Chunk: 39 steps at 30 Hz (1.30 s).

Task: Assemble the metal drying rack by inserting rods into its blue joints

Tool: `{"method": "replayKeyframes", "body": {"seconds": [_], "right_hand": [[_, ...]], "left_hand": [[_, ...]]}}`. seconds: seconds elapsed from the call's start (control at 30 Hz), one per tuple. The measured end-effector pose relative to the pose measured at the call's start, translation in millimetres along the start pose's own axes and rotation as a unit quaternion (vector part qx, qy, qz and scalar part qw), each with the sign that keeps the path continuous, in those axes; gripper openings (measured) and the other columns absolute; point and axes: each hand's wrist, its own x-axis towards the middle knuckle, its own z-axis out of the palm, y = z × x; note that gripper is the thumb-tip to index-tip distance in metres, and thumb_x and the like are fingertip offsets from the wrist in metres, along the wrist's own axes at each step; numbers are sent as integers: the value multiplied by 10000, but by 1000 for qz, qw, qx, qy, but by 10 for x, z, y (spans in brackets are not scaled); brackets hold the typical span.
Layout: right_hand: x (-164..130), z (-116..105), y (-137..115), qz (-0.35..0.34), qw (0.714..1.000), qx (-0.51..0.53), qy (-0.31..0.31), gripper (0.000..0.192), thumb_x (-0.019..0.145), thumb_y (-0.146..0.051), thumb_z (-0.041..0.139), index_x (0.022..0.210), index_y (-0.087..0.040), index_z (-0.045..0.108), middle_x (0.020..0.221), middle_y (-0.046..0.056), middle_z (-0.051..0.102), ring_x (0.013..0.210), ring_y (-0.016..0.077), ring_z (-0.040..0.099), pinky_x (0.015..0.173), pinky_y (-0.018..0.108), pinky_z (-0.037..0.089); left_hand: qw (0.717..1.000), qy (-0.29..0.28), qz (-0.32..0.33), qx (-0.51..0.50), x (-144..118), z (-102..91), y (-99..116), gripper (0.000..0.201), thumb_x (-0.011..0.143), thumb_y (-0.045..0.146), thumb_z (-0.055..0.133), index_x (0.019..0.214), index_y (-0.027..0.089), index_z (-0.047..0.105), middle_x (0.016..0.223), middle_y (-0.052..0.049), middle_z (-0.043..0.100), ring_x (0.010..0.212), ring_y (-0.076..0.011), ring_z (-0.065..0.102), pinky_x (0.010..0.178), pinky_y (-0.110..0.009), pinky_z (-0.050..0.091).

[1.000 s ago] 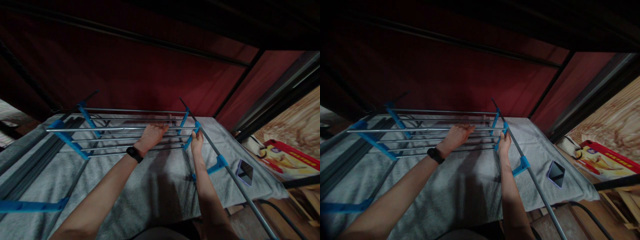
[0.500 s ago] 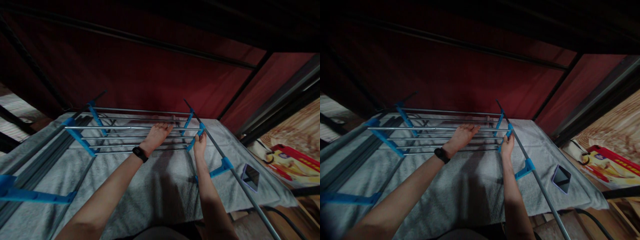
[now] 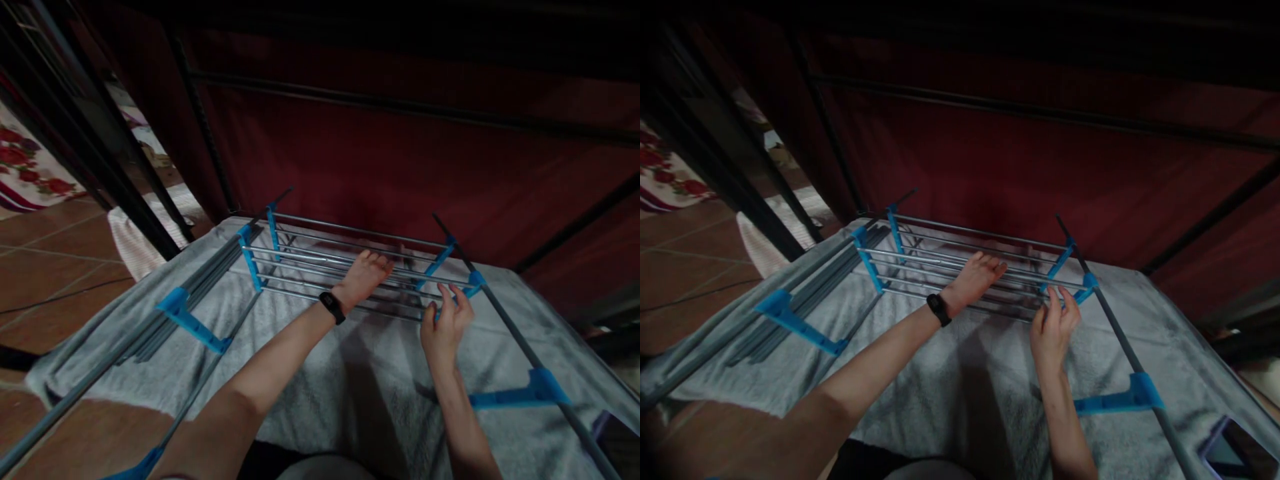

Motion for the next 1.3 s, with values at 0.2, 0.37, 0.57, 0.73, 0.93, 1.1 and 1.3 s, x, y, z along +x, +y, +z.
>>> {"method": "replayKeyframes", "body": {"seconds": [0.2,0.37,0.57,0.73,0.93,1.1,1.3], "right_hand": [[133,156,39,-79,996,-17,-38,472,948,-182,430,1414,-218,493,1329,156,551,1294,293,466,1074,563,386],[220,240,44,-98,992,-49,-67,423,973,-202,423,1384,-217,522,1265,117,628,1224,251,533,1136,541,309],[377,328,111,-132,982,-70,-117,406,967,-186,403,1330,-211,584,1110,91,683,1066,228,589,1121,491,318],[409,329,151,-149,977,-81,-128,401,955,-176,417,1306,-197,611,1049,85,691,984,228,586,1063,439,381],[397,319,143,-146,977,-76,-133,386,958,-183,421,1284,-194,627,1043,87,694,971,230,579,1053,441,385],[395,322,157,-143,979,-71,-126,368,967,-212,432,1277,-199,631,1037,80,697,957,226,580,1054,430,386],[377,341,209,-147,979,-65,-123,386,956,-205,446,1298,-206,623,1047,82,696,963,234,582,1044,452,394]], "left_hand": [[1000,7,-26,-11,-108,5,-57,193,964,122,492,1050,169,658,990,-52,656,970,-203,570,907,-364,360],[999,2,-53,-13,-192,29,-74,166,963,149,508,1031,165,659,974,-65,649,961,-208,551,926,-371,354],[998,15,-65,-11,-250,75,-79,146,959,174,518,991,157,660,946,-76,641,954,-228,544,912,-385,371],[993,39,-109,-14,-408,98,-132,231,962,152,484,1119,171,652,1064,-100,646,1029,-237,553,965,-399,381],[954,190,-227,-50,-911,198,-167,470,918,96,508,1361,248,548,1412,-138,512,1337,-299,420,1079,-497,329],[829,352,-392,-186,-1320,315,-267,264,914,190,559,1172,219,603,1236,-130,564,1195,-267,525,1017,-452,418],[399,480,-531,-573,-1480,296,-669,192,769,153,667,909,199,544,843,-8,623,785,-148,649,763,-291,524]]}}
